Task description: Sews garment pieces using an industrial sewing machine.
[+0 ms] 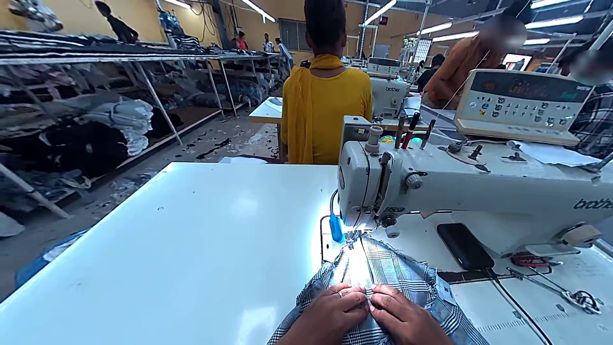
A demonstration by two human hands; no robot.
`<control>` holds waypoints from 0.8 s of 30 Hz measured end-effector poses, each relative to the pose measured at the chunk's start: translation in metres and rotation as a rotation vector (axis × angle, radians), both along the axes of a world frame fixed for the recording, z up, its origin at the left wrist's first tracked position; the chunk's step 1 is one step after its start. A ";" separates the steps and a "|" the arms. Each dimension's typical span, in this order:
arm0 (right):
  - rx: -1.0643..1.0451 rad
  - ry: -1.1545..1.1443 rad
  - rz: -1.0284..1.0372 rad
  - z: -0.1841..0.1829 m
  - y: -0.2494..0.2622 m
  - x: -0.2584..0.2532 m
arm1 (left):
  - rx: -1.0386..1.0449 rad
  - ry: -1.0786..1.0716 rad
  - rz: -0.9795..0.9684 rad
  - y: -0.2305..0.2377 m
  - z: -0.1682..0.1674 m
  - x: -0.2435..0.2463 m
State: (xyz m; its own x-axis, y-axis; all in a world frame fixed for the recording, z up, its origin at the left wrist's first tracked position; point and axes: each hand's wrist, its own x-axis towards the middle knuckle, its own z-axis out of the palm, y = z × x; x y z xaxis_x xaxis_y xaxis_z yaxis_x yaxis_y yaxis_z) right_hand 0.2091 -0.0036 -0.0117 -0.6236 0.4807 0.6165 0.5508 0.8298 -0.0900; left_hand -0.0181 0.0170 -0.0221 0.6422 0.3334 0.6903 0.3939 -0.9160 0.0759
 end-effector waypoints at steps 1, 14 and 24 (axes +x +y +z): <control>0.006 0.002 0.008 0.000 0.000 0.000 | 0.002 0.000 -0.008 0.000 0.000 0.000; -0.169 -0.029 -0.011 0.007 -0.015 0.003 | -0.037 0.035 0.001 -0.004 0.004 -0.003; -0.258 -0.062 -0.027 0.009 -0.013 -0.003 | -0.196 0.081 -0.069 0.004 0.014 -0.015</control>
State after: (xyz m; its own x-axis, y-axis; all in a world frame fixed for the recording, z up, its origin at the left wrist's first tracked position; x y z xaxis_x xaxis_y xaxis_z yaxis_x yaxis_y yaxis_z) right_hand 0.2065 -0.0171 -0.0025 -0.6413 0.6339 0.4323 0.5834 0.7688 -0.2618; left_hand -0.0333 0.0214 -0.0085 0.7187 0.4093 0.5621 0.3427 -0.9119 0.2257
